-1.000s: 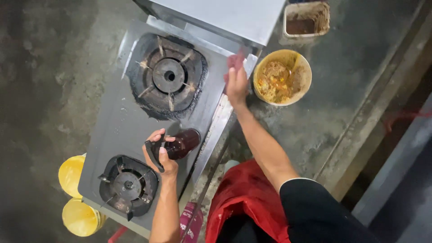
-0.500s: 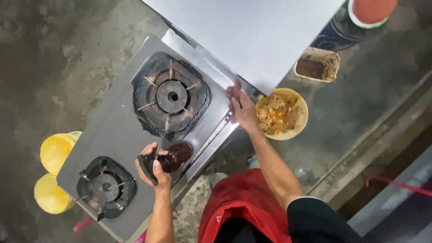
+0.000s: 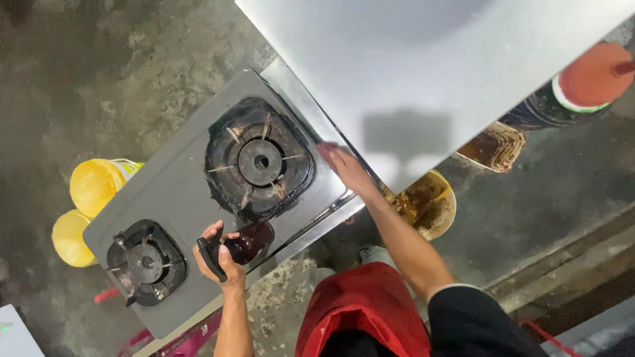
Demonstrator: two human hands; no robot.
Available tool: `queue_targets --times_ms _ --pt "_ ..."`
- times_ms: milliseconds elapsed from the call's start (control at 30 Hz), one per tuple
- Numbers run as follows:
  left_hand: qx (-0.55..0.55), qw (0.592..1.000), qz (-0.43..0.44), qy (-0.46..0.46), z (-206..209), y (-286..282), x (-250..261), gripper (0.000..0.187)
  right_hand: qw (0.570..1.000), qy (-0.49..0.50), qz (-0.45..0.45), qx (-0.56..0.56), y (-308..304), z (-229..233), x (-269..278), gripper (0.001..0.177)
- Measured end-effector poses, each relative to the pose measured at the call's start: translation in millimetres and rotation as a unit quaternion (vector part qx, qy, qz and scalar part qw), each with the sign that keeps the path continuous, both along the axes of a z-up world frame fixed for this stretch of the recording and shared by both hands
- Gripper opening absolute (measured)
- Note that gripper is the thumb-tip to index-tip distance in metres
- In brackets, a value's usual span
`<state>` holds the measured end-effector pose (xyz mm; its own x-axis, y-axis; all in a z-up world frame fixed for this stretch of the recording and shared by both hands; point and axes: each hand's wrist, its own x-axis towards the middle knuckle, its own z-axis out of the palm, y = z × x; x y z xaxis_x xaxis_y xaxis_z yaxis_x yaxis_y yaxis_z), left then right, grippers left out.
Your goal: The person sprays cleaning solution from a bottle and wipes multiple stainless steel stovetops with a cloth. They move between different burners and stovetop units, repeatedly spraying and wiping the surfaces.
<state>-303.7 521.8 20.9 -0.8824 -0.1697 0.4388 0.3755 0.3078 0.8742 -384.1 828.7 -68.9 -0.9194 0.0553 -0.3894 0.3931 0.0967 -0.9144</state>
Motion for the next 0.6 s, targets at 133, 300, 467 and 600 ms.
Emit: queue_targets --times_ms 133,300,467,600 --pt "0.005 1.000 0.016 0.005 -5.8 0.5 -3.6 0.038 0.999 -0.003 0.022 0.046 1.7 -7.8 9.6 0.037" --pt "0.004 0.999 0.040 0.007 -6.7 3.9 1.0 0.040 0.989 0.135 0.048 0.035 -26.7 -17.5 -79.0 0.040" --pt "0.043 0.998 0.040 0.000 -16.0 2.3 6.0 0.038 0.953 0.282 0.076 0.086 -71.4 -3.3 -191.3 0.051" --pt "0.082 0.992 0.056 -0.077 -7.5 5.3 15.2 0.037 0.884 0.432 0.161 0.081 -65.2 -27.3 -237.8 0.019"
